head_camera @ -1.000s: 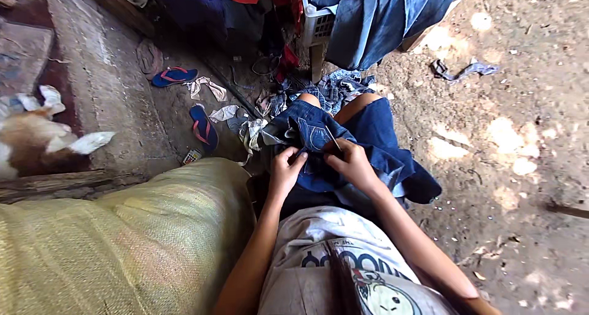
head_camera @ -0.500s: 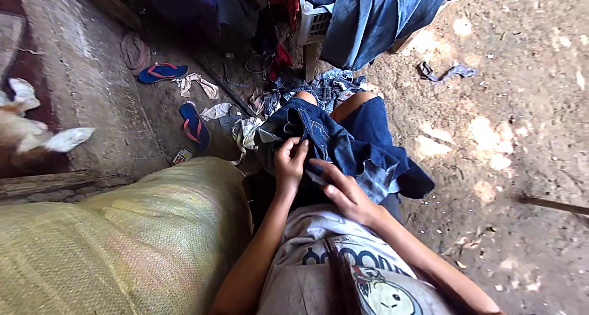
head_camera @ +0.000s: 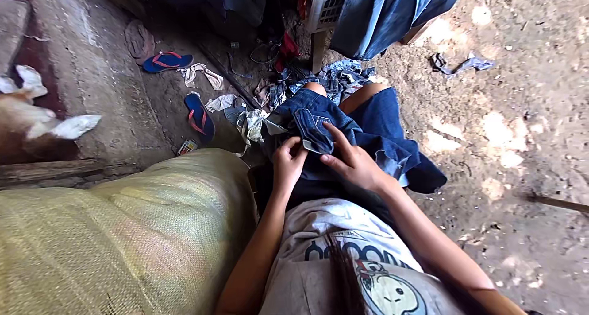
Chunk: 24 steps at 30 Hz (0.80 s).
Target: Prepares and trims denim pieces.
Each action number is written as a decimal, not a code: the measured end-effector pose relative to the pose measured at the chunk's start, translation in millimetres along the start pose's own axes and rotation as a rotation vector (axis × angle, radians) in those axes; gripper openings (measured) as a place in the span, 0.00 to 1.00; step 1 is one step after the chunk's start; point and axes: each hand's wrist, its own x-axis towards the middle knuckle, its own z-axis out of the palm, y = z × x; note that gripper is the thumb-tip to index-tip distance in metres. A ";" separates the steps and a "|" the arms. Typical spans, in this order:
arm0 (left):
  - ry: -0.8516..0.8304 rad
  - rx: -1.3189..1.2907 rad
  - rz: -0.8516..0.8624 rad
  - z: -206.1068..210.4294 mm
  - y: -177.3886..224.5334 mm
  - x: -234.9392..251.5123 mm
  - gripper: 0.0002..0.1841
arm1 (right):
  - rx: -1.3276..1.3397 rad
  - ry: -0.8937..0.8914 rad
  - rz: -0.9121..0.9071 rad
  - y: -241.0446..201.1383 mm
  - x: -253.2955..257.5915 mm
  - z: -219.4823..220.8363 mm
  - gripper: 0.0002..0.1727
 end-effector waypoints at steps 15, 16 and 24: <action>0.020 -0.412 -0.182 5.8 -3.8 0.2 0.07 | -0.083 0.064 -0.168 16.5 12.0 9.9 0.33; 0.028 -0.430 -0.199 6.2 -4.0 -0.7 0.07 | -0.103 0.088 -0.171 15.6 12.5 12.1 0.33; 0.045 -0.419 -0.114 11.1 -18.5 -1.9 0.06 | -0.085 0.165 -0.057 12.4 12.1 29.3 0.27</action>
